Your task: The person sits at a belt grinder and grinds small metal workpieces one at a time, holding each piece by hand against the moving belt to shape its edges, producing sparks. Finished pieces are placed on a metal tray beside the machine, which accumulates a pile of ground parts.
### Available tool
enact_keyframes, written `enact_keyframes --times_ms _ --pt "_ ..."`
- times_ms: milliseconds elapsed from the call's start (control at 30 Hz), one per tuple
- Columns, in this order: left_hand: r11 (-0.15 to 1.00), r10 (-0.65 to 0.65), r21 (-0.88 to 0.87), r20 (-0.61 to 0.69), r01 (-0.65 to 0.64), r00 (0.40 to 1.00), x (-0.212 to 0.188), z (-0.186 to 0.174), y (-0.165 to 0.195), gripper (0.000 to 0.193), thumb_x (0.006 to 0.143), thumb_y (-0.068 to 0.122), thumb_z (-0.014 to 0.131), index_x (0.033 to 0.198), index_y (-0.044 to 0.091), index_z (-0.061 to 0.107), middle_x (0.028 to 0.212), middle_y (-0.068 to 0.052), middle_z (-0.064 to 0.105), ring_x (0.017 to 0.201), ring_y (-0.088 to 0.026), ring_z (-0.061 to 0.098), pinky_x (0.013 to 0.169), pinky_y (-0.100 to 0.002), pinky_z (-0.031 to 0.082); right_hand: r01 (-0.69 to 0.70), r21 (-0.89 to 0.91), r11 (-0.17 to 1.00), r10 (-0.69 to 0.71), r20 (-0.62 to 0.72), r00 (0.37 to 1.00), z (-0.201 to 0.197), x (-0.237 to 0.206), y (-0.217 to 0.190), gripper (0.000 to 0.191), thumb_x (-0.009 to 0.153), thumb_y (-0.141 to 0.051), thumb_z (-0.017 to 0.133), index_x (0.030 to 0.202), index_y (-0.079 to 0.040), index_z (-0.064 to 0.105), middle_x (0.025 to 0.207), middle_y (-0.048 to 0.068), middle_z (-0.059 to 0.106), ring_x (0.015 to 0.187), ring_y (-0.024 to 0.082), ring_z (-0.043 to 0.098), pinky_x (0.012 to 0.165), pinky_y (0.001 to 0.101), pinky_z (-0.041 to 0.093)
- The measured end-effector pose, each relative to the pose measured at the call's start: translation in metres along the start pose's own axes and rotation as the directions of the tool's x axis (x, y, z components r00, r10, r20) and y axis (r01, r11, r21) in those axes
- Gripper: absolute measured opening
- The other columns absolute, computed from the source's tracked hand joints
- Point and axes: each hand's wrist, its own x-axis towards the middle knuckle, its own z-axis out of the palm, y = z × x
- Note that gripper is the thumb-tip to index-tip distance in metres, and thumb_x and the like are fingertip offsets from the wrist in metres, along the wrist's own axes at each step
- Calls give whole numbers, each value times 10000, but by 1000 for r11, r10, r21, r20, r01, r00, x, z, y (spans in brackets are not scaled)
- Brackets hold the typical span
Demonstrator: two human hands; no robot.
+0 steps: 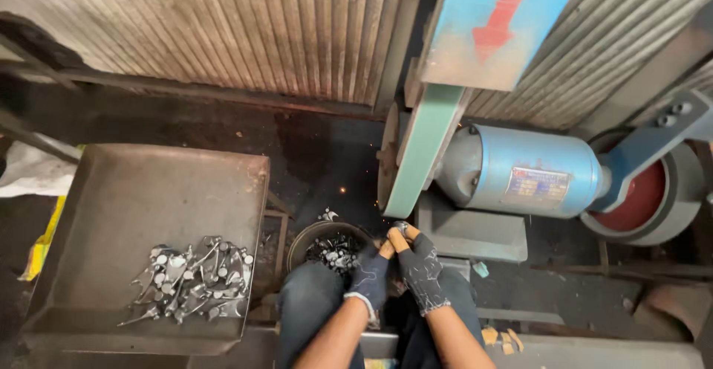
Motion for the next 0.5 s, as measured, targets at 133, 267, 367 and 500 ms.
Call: enact_keyframes --times_ms 133,267,367,500 --pt "839 -216 -507 22 197 976 -2 5 -7 348 942 358 645 1174 101 678 1028 -92 701 877 -225 680 775 -386 564 -4 -202 979 -2 -29 1000 5 15 -5 321 914 -317 714 1021 -21 776 840 62 789 767 132 699 734 292 538" --pt "987 156 -20 -162 -161 974 5 5 -8 321 968 263 646 1213 60 692 1100 -56 725 966 -154 672 858 -312 557 31 103 994 -40 86 995 7 30 10 291 906 -261 742 1021 4 769 916 73 789 817 123 696 763 291 545" --pt "805 406 449 61 -388 912 14 2 -5 271 1002 217 629 1137 -1 719 1031 -113 750 932 -222 677 833 -334 553 82 62 995 -87 89 992 6 34 21 279 911 -246 732 1055 -11 773 954 73 790 843 125 703 780 276 558" --pt "574 470 744 41 -341 882 25 0 -1 266 956 227 664 1067 -8 722 986 -155 758 908 -274 724 814 -359 554 -319 426 847 254 204 945 4 34 25 275 977 -239 669 1088 9 712 919 85 728 765 179 657 651 357 535"
